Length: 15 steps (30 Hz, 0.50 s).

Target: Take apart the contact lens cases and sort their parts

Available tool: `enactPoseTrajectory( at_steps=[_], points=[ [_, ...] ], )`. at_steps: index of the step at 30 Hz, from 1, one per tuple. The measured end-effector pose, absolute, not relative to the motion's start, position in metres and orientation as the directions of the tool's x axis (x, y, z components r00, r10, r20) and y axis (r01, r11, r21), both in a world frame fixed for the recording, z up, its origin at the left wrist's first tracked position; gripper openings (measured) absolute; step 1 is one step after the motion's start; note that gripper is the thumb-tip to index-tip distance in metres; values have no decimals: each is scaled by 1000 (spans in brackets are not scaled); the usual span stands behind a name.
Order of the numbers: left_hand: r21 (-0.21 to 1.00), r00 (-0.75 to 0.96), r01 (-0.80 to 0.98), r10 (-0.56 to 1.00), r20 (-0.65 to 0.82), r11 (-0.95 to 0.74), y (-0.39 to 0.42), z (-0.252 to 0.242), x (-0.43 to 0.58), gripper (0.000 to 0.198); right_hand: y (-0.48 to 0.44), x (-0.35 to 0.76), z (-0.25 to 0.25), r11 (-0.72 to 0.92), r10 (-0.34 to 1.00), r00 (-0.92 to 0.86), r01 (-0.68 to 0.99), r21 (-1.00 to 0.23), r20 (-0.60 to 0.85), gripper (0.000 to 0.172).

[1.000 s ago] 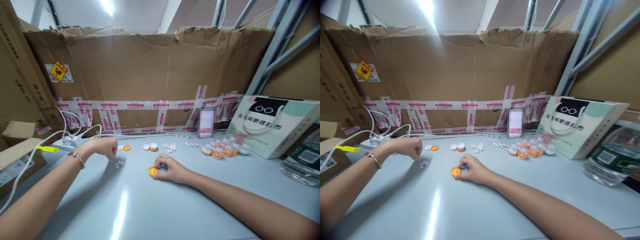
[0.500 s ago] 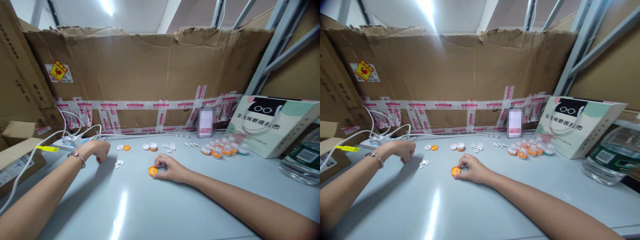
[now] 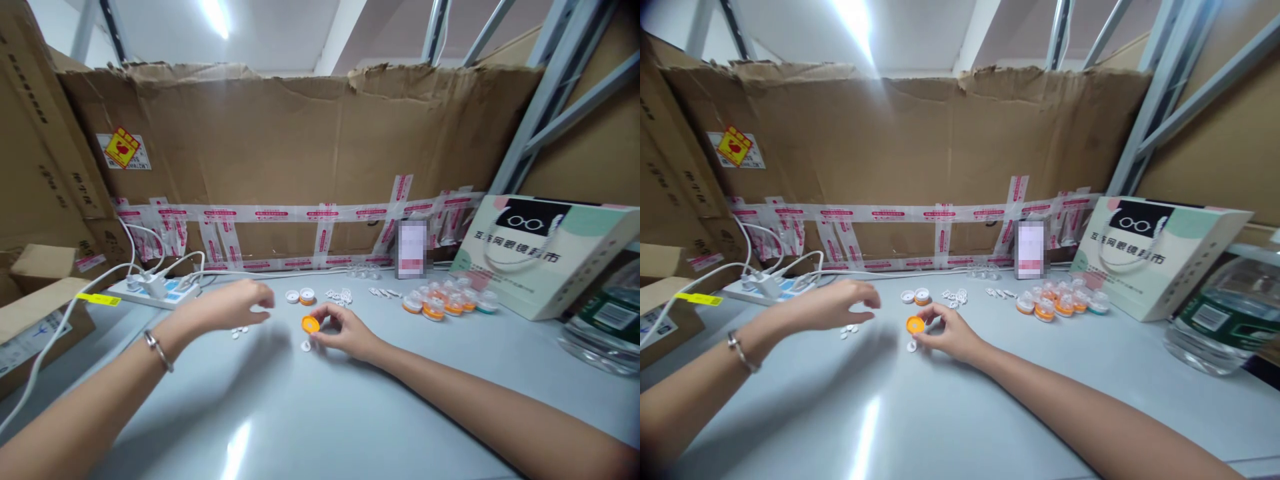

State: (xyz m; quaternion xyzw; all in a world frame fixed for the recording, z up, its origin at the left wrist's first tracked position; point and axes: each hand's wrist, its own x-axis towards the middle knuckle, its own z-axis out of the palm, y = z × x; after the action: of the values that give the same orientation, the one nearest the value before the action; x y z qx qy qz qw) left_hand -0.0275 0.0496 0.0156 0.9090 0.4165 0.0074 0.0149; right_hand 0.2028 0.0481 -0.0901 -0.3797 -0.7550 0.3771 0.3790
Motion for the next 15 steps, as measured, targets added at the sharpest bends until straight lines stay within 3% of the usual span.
enactPoseTrajectory(
  at_steps=[3, 6, 8, 11, 15],
  points=[
    [-26, 828, 548, 538, 156, -836, 33, -1, 5, 19, 49, 204, -89, 483, 839, -419, 279, -830, 347, 22],
    [-181, 887, 444, 402, 226, -878, 31, -23, 19, 19, 49, 205, -89, 511, 819, -437, 258, -820, 373, 20],
    [-215, 892, 427, 370, 260, -878, 35, -30, 19, 22, 49, 206, -89, 503, 819, -443, 246, -829, 365, 20],
    [-207, 864, 487, 434, 256, -848, 45, -26, 9, 19, 50, 206, -88, 463, 833, -435, 211, -861, 341, 31],
    [-140, 648, 761, 751, 130, -633, 74, -10, -25, 13, 52, 206, -88, 430, 853, -411, 205, -879, 321, 38]
  ],
)
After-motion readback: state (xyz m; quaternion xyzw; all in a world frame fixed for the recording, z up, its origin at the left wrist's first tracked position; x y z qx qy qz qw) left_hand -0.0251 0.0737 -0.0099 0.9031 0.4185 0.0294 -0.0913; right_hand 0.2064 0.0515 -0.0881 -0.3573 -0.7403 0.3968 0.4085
